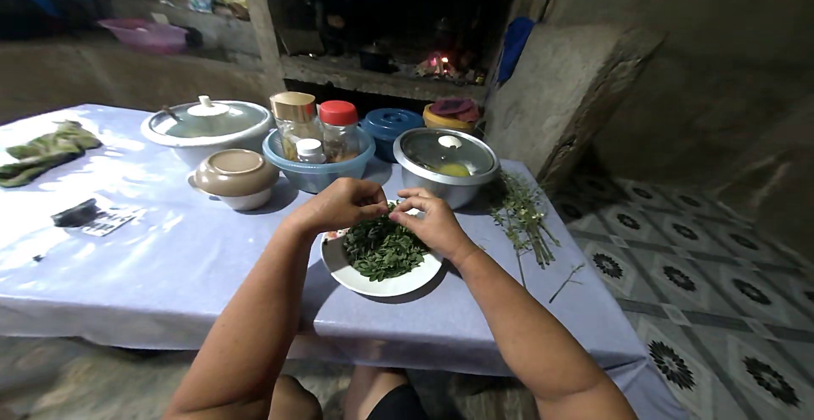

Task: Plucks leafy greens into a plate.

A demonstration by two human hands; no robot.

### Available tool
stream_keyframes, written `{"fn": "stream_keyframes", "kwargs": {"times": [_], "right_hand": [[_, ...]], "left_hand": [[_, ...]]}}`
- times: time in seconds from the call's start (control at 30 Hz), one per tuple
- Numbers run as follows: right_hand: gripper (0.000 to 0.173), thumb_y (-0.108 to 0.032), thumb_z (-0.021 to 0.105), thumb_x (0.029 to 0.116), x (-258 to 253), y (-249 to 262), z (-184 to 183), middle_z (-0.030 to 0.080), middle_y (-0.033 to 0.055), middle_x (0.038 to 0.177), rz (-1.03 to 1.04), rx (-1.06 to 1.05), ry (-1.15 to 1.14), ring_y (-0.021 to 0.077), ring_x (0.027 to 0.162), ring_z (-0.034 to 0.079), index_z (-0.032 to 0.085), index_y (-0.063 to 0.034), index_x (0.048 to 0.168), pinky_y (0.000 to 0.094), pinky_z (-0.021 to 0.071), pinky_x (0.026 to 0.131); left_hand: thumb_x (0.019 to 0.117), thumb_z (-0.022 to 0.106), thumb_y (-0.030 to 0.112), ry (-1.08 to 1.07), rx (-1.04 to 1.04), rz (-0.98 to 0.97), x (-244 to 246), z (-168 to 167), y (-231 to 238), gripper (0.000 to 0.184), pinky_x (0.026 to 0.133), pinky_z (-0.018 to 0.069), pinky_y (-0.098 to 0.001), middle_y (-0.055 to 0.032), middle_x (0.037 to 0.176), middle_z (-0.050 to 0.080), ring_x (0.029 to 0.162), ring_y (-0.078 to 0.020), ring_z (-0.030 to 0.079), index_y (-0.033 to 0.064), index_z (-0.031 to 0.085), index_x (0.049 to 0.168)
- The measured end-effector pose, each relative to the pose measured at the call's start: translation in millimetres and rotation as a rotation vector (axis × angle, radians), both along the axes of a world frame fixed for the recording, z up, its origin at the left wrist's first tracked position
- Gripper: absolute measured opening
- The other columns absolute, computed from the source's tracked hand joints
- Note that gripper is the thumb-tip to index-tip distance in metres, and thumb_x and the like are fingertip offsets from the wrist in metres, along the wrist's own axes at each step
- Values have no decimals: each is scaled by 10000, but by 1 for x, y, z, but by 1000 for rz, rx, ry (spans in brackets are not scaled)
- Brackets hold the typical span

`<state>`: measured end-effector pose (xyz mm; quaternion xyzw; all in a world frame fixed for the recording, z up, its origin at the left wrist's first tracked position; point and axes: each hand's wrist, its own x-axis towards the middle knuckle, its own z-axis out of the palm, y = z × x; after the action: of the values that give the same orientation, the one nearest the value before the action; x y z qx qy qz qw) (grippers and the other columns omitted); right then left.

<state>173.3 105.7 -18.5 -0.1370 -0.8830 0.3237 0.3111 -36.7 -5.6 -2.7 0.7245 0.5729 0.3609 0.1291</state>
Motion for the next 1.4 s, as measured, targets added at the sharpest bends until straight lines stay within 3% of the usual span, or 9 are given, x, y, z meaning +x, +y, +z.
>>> {"fn": "stream_keyframes", "kwargs": {"times": [0.3, 0.43, 0.53, 0.67, 0.83, 0.93, 1.07, 1.27, 1.4], "right_hand": [[127, -116, 704, 940, 21, 29, 29, 659, 152, 1307, -193, 202, 139, 229, 1210, 633, 750, 1, 959, 396, 521, 1039], [191, -162, 652, 966, 60, 71, 55, 662, 178, 1306, -618, 417, 194, 334, 1237, 614, 759, -6, 992, 516, 479, 1063], [216, -186, 638, 976, 88, 92, 64, 648, 182, 1324, -963, 337, 45, 399, 1285, 554, 767, -23, 1034, 624, 409, 1072], [427, -214, 629, 962, 84, 101, 61, 451, 214, 1554, -1146, 233, -169, 453, 1432, 394, 652, -32, 1347, 705, 277, 1134], [405, -204, 677, 949, 57, 58, 53, 462, 221, 1545, -753, 479, 59, 439, 1420, 426, 672, -42, 1320, 660, 336, 1137], [182, -138, 693, 964, 39, 17, 39, 632, 138, 1352, -209, 504, 115, 278, 1252, 603, 750, -45, 1108, 462, 510, 1063], [84, -156, 735, 920, 13, -8, 10, 701, 59, 1219, 360, 475, -77, 190, 1196, 617, 796, -99, 927, 394, 507, 1053], [304, -184, 659, 959, 0, -22, -14, 449, 106, 1588, 491, 516, -431, 289, 1516, 336, 731, -206, 1254, 542, 272, 1233], [274, -202, 645, 971, -7, -23, -23, 473, 109, 1569, 361, 626, -402, 305, 1523, 322, 740, -190, 1228, 562, 273, 1228]], "left_hand": [[989, 681, 310, 45, -9, 48, -4, 0, 0, 208, 637, 531, -346, 12, 729, 663, 653, -95, 618, 123, 716, 905], [981, 693, 255, 86, -10, 3, -11, -4, 1, 169, 851, 590, -387, -40, 1047, 700, 919, -140, 683, 95, 745, 998], [989, 685, 244, 78, -32, 35, -8, -1, 1, 159, 836, 595, -392, -43, 1039, 699, 906, -144, 689, 96, 730, 1026], [994, 685, 271, 65, -47, 69, -10, -4, 1, 171, 826, 610, -388, -27, 1014, 714, 885, -137, 703, 115, 722, 1054], [995, 685, 296, 78, 2, 210, -13, -2, 2, 223, 834, 590, -455, -68, 980, 716, 868, -181, 699, 84, 735, 1042], [1011, 654, 271, 125, -15, 319, -18, -3, 4, 233, 890, 569, -546, -124, 1085, 699, 959, -267, 697, 58, 727, 1073], [973, 676, 224, 241, -11, 426, -25, -12, 11, 155, 860, 546, -614, -137, 1086, 691, 974, -322, 682, 91, 737, 1023], [1002, 652, 305, 254, -105, 426, -23, -10, 12, 216, 889, 543, -595, -111, 1093, 695, 999, -301, 681, 116, 742, 1053], [1010, 644, 307, 264, -101, 406, -23, -11, 12, 224, 879, 549, -579, -108, 1067, 695, 976, -288, 685, 113, 745, 1055]]}}
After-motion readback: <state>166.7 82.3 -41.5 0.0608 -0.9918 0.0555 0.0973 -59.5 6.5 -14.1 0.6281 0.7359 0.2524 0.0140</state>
